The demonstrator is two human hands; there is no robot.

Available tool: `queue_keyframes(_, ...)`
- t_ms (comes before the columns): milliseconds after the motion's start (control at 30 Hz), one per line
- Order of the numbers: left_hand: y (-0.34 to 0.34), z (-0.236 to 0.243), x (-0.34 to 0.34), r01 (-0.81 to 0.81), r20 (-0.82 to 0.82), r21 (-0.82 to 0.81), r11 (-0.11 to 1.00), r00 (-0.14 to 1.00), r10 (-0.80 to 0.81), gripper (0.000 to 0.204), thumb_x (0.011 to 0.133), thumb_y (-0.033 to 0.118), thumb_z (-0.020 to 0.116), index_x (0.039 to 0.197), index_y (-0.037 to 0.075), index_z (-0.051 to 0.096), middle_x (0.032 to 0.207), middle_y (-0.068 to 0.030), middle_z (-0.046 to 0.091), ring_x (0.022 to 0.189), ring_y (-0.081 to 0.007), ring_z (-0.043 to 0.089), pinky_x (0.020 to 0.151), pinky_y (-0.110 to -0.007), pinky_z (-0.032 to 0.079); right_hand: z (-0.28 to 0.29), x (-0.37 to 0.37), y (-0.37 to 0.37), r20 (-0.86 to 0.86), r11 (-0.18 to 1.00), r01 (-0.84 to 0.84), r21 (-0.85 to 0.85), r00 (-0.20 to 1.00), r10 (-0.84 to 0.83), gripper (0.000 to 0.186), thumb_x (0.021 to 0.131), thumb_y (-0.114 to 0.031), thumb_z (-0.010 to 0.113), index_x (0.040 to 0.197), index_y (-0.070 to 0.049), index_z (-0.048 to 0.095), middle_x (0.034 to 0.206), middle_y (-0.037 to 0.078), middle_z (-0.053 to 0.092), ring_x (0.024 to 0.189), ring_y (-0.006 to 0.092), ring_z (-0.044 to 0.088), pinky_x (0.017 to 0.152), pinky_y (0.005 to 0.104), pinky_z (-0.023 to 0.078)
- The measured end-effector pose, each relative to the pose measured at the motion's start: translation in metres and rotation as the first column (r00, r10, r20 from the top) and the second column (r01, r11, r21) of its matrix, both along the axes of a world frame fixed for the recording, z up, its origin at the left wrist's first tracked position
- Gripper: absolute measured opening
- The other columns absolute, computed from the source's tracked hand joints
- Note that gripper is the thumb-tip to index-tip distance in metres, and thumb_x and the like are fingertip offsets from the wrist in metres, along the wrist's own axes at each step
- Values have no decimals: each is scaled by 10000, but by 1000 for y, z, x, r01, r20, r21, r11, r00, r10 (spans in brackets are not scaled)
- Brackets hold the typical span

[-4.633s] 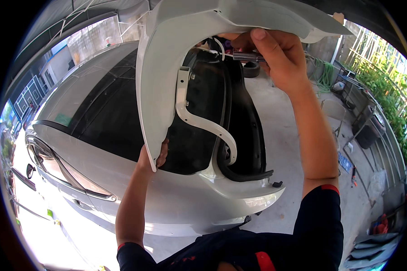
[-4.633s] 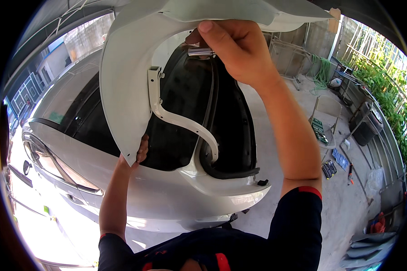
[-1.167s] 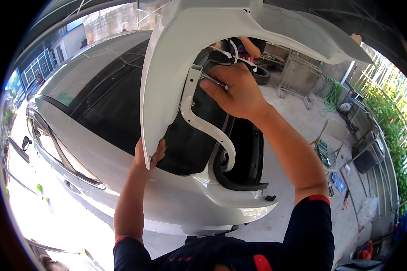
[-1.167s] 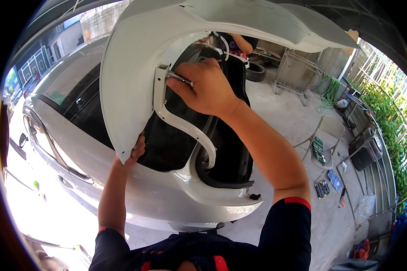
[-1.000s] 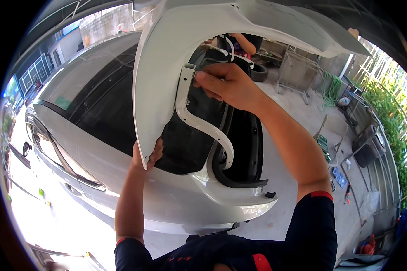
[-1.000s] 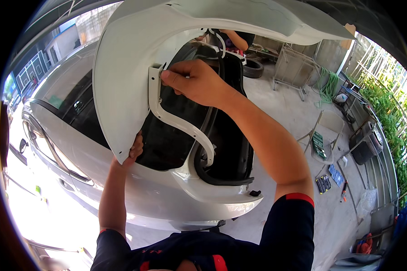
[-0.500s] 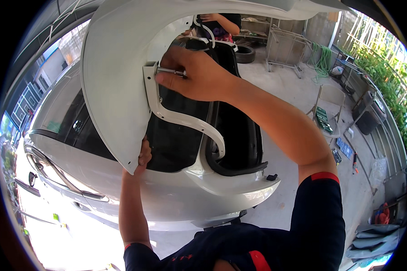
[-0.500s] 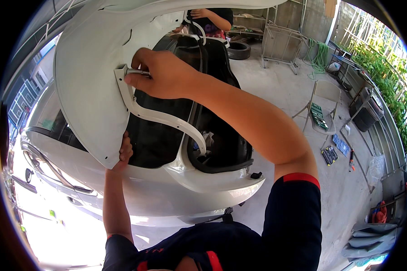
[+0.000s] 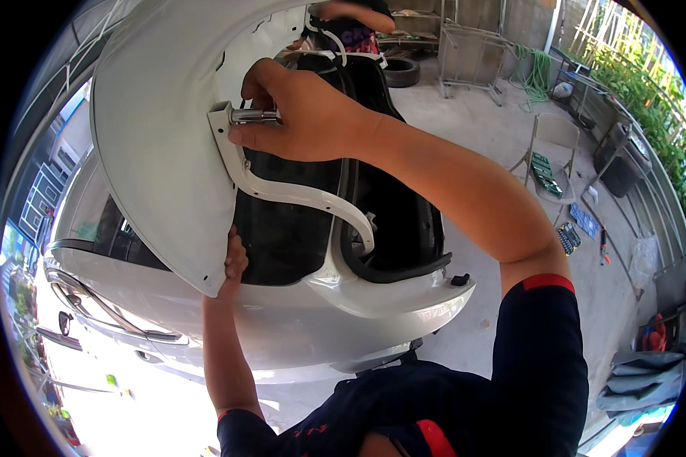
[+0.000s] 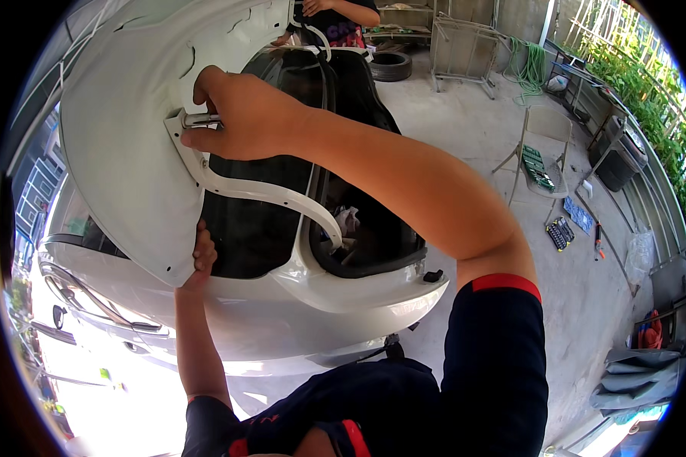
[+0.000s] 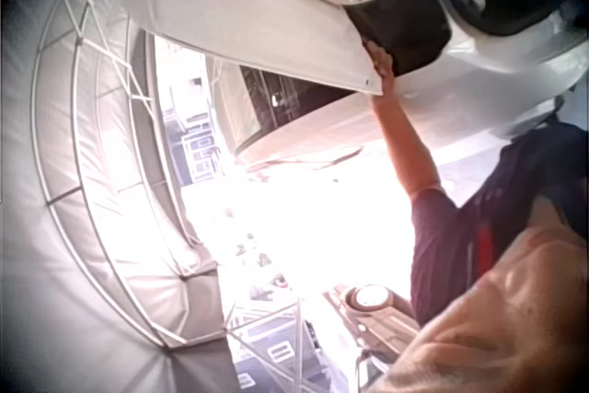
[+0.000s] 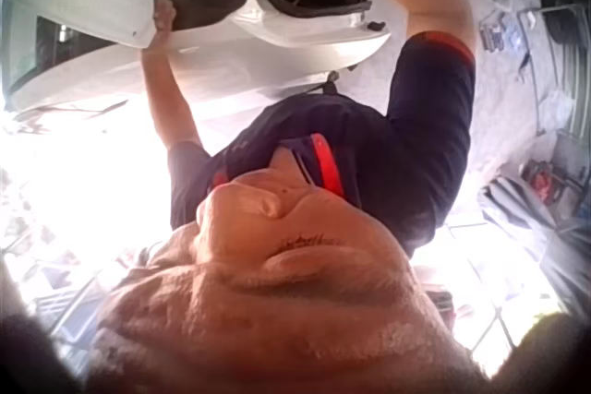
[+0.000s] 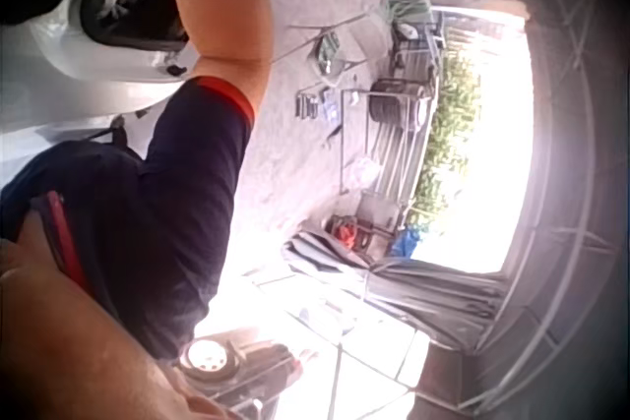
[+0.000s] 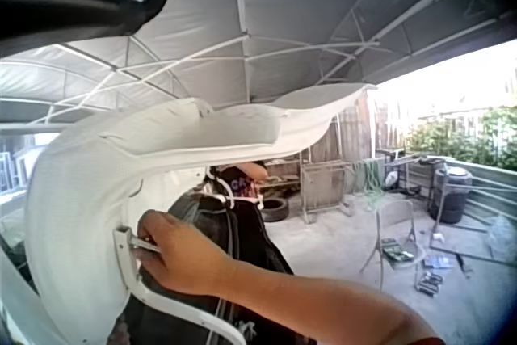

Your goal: The person detaches a component from a white car using a wrench, picks up a tool from a case, lifts a trunk lid, and screws it onto the vehicle using a ratchet wrench.

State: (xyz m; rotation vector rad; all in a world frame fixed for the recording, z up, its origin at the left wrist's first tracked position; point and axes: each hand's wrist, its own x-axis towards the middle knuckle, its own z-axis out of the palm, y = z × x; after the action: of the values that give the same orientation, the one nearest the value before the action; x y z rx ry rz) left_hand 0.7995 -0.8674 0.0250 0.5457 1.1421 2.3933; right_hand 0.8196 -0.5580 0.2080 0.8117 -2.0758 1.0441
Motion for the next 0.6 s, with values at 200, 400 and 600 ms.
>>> queue_keyframes(200, 6, 10, 5, 17, -34, -39, 999, 999, -18, 412, 982, 401, 645, 1151, 30, 588, 639, 45, 462, 436, -68, 386, 448, -221, 259, 8, 5, 5, -147, 987, 24, 161, 989, 0, 423, 1003, -389, 638, 865, 9, 670, 798, 152, 699, 765, 286, 706, 687, 403, 535)
queue_keyframes(400, 2, 5, 2, 23, -11, -3, 1000, 1000, -23, 416, 1022, 405, 573, 1152, 10, 581, 623, 12, 470, 435, -96, 413, 394, -232, 277, 7, 1, -1, 323, 998, -57, -24, 944, 61, 274, 956, -274, 729, 943, -3, 696, 774, 65, 688, 651, 183, 654, 592, 325, 518)
queue_keyframes(600, 4, 7, 3, 37, -32, -15, 999, 999, -38, 425, 991, 409, 634, 1157, 19, 595, 639, 27, 479, 434, -76, 401, 418, -227, 253, 6, 7, 4, -148, 990, 29, 135, 989, -8, 357, 991, -329, 661, 895, 14, 679, 780, 151, 691, 727, 291, 670, 692, 389, 533)
